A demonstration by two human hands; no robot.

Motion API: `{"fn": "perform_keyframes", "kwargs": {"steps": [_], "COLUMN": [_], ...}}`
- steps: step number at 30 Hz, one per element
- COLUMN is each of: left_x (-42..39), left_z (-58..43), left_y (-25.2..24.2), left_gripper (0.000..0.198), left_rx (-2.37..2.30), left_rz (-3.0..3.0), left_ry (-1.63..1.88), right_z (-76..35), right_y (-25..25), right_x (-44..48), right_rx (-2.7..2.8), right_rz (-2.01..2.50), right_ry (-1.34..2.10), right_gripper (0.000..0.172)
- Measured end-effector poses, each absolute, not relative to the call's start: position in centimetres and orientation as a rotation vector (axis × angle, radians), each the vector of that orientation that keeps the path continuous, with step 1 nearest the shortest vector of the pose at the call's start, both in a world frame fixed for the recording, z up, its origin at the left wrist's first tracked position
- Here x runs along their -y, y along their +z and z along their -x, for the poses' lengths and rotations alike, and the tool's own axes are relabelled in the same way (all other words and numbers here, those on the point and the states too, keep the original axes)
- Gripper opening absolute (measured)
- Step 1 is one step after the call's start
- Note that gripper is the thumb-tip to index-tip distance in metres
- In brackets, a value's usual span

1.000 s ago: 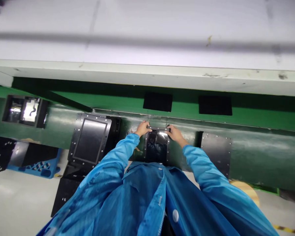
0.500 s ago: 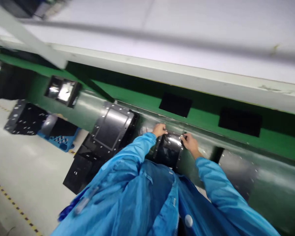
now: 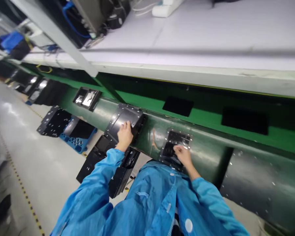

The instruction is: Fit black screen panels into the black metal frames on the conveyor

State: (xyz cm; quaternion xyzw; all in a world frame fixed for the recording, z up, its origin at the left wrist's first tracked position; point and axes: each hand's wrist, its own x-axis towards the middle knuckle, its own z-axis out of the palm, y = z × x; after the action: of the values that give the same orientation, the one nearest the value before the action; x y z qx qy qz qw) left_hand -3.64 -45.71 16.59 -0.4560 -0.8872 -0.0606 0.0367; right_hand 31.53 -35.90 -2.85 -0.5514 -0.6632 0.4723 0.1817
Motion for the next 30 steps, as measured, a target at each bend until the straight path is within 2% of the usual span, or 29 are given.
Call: {"fn": "perform_keyframes", "kwargs": {"steps": [3,5,7,11,14,17,19,22,25,30], "left_x": [48.0,48.8,48.2,43.4,39.8,38.1,38.0,38.4,38.9,39.5], "left_z": [2.6,1.8,0.2,-5.6,-10.0,-12.4,-12.8,-12.8,-13.0,-13.6], "left_y": [20.6,22.5,22.2,14.2,6.3,1.1,-0.7,-1.9,-2.2,-2.4], "left_gripper": [0.042,0.040,0.045,0.046,0.045,0.044,0.042,0.035,0.035,0.037], "left_rx": [2.694,2.666,2.665,2.714,2.913,3.156,3.278,3.353,3.269,3.277], "left_rz": [1.355,1.392,1.504,1.596,1.398,1.336,1.432,1.600,1.661,1.730], "left_ry": [-0.310,-0.537,-0.938,-1.858,-2.059,-1.946,-1.744,-1.231,-0.748,-0.396], "right_z": [-28.5,-27.2,-26.8,-28.7,-31.7,-34.2,-35.2,-35.8,-36.1,-35.9], "right_y": [-0.4,0.8,1.4,0.0,-2.5,-4.7,-5.5,-6.0,-6.1,-6.1], "right_x": [38.1,38.8,39.2,39.1,38.4,38.0,38.1,38.9,39.5,38.3], "right_rx": [1.685,1.551,1.386,1.002,0.792,0.809,0.922,1.091,1.253,1.412], "right_rz": [1.305,1.185,1.109,1.303,1.554,1.725,1.860,2.073,2.207,2.239], "right_ry": [1.641,1.679,1.698,1.559,1.366,1.309,1.248,1.131,1.019,0.933], "right_gripper": [0.041,0.051,0.061,0.064,0.064,0.056,0.046,0.038,0.038,0.039]}}
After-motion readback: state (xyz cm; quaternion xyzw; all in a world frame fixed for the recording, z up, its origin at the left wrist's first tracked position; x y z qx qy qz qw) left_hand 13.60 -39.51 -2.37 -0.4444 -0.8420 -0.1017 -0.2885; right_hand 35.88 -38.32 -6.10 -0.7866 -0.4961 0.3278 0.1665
